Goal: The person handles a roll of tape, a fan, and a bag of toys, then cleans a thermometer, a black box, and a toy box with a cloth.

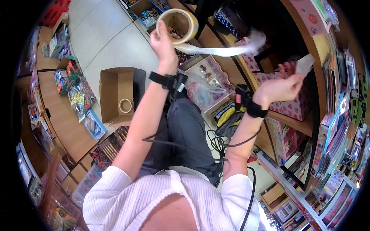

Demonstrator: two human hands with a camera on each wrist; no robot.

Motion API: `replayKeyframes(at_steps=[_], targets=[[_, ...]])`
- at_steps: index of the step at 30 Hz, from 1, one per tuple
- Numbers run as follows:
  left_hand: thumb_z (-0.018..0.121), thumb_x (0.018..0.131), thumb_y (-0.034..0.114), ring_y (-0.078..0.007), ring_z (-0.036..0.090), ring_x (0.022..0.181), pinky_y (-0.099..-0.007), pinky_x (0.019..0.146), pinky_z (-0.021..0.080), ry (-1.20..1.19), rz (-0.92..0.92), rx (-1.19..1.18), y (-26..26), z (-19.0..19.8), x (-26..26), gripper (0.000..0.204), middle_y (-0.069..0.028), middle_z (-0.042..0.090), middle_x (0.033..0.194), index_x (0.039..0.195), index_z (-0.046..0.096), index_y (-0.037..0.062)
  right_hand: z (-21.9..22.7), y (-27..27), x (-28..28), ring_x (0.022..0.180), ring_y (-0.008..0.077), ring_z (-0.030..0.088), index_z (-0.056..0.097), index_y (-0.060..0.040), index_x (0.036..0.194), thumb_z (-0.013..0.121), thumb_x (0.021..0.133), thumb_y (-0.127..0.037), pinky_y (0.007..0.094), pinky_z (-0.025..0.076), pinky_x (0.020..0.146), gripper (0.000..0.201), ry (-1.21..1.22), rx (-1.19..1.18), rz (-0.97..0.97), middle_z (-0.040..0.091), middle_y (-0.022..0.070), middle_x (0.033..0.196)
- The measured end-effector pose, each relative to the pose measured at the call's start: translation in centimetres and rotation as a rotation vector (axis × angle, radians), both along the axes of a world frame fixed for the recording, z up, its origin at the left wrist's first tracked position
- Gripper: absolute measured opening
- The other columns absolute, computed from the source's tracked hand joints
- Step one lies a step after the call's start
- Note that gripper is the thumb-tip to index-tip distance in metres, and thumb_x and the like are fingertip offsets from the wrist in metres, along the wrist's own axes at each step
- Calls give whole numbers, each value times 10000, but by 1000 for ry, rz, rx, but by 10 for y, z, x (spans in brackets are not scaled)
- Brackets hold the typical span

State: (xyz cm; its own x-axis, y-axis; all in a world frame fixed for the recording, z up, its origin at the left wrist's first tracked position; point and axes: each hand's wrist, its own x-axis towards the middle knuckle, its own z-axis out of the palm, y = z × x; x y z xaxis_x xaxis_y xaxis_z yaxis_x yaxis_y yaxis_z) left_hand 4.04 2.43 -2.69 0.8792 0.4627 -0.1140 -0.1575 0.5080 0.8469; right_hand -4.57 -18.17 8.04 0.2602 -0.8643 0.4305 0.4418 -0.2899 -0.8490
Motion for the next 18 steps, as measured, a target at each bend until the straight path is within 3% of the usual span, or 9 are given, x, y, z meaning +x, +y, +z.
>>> replayKeyframes(at_steps=[2, 6, 11, 18], targets=[[582, 836, 375, -124, 553, 548, -261, 494, 491, -23, -36, 5, 2, 3, -1, 402, -80, 547, 775, 927, 463, 3, -1, -7, 6, 782, 212, 592, 531, 105, 950, 424, 897, -99, 323, 538, 631, 236, 31, -47, 133, 585, 179, 910], [573, 843, 370, -133, 562, 561, -273, 500, 498, -32, -84, -88, -6, 7, -10, 389, -84, 550, 792, 927, 468, 6, -22, 19, 11, 729, 158, 614, 584, 67, 959, 489, 899, -156, 256, 526, 599, 250, 217, -25, 404, 617, 129, 878], [572, 844, 368, -132, 543, 541, -265, 466, 493, -44, -94, -81, -12, 7, -11, 405, -87, 524, 760, 903, 465, -18, -51, 36, 9, 720, 140, 615, 585, 65, 955, 479, 907, -166, 247, 520, 581, 259, 365, 70, 457, 620, 109, 865], [571, 846, 360, -128, 540, 534, -267, 462, 491, -46, -115, -95, -12, 9, -12, 390, -85, 525, 748, 889, 468, -13, -60, 36, 11, 708, 141, 612, 584, 77, 945, 481, 904, -164, 252, 517, 567, 266, 352, 85, 499, 619, 111, 844]])
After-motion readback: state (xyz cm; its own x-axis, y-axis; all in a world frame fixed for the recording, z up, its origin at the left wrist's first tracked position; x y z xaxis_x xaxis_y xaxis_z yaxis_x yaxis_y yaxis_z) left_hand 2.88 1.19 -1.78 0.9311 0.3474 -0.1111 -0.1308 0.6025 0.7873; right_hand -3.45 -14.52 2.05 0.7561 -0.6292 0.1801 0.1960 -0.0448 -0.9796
